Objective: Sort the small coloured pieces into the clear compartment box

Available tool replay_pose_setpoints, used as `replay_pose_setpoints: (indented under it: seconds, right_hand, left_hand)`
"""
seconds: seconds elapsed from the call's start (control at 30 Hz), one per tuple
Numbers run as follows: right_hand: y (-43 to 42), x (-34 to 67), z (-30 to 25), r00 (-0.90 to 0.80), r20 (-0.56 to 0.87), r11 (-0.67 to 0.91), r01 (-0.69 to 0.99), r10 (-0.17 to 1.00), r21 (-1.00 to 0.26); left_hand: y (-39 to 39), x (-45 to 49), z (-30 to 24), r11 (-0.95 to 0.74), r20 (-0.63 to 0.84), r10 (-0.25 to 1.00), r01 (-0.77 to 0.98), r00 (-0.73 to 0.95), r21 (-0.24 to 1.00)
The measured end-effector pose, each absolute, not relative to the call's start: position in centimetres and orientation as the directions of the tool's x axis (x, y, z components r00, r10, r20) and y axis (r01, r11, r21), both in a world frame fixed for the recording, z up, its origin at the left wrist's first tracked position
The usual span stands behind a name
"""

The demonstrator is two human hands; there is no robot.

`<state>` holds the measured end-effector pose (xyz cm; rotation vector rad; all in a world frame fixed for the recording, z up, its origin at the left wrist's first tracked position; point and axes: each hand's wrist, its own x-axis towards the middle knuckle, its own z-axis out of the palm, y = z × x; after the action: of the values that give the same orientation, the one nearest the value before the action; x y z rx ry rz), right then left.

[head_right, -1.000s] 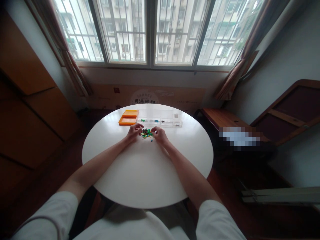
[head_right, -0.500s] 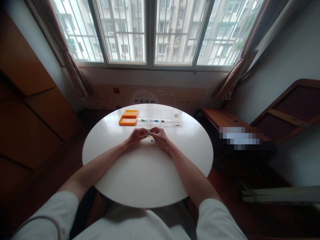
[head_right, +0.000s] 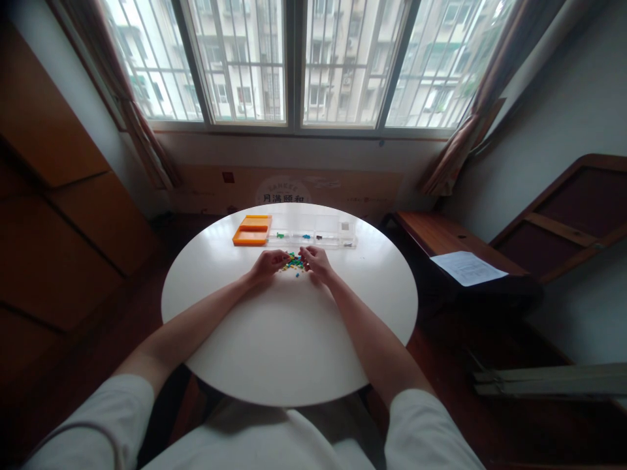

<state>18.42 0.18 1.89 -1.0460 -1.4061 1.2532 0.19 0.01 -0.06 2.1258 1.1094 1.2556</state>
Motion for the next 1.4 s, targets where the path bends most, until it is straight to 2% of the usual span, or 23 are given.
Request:
replay_pose_setpoints:
  seconds: [0.07,0.13,0.2,0.3,0.43,0.87,1.1,1.4]
  right_hand:
    - [0.5,19.0,2.0,-0.193,-0.006,0.014,0.103,0.981,-0.995]
    - [0.8,19.6,2.0,-0.254,-0.081,-0.018,0.242,0.964,-0.970]
    - [1.0,20.1,1.9,-0.311,-0.071,0.052,0.369,0.948,-0.928]
    - [1.3,20.7,1.9,-0.375,0.046,0.258,0.538,0.926,-0.803]
    - [1.4,21.3,2.1,-0.460,0.071,0.384,0.637,0.885,-0.668]
    - [1.4,21.3,1.7,-0.521,0.044,0.406,0.605,0.852,-0.685]
    - [1.0,20.7,1.6,-0.474,0.167,0.464,0.626,0.864,-0.627]
    - [1.2,19.8,1.5,-0.450,0.310,0.506,0.426,0.838,-0.750]
  left_hand:
    - [0.1,0.2,-0.1,-0.584,0.517,0.811,0.426,0.273,0.691]
    - [0.1,0.1,-0.1,-0.585,0.513,0.811,0.441,0.282,0.681]
    - [0.1,0.1,-0.1,-0.587,0.512,0.808,0.459,0.291,0.667]
    - [0.2,0.0,-0.2,-0.594,0.516,0.803,0.473,0.300,0.650]
    - [0.3,0.0,-0.3,-0.597,0.521,0.800,0.477,0.298,0.645]
    - [0.5,0.0,-0.6,-0.605,0.527,0.793,0.500,0.307,0.619]
    - [0.7,0.0,-0.8,-0.617,0.532,0.782,0.518,0.324,0.592]
    - [0.3,0.0,-0.5,-0.632,0.528,0.770,0.546,0.359,0.550]
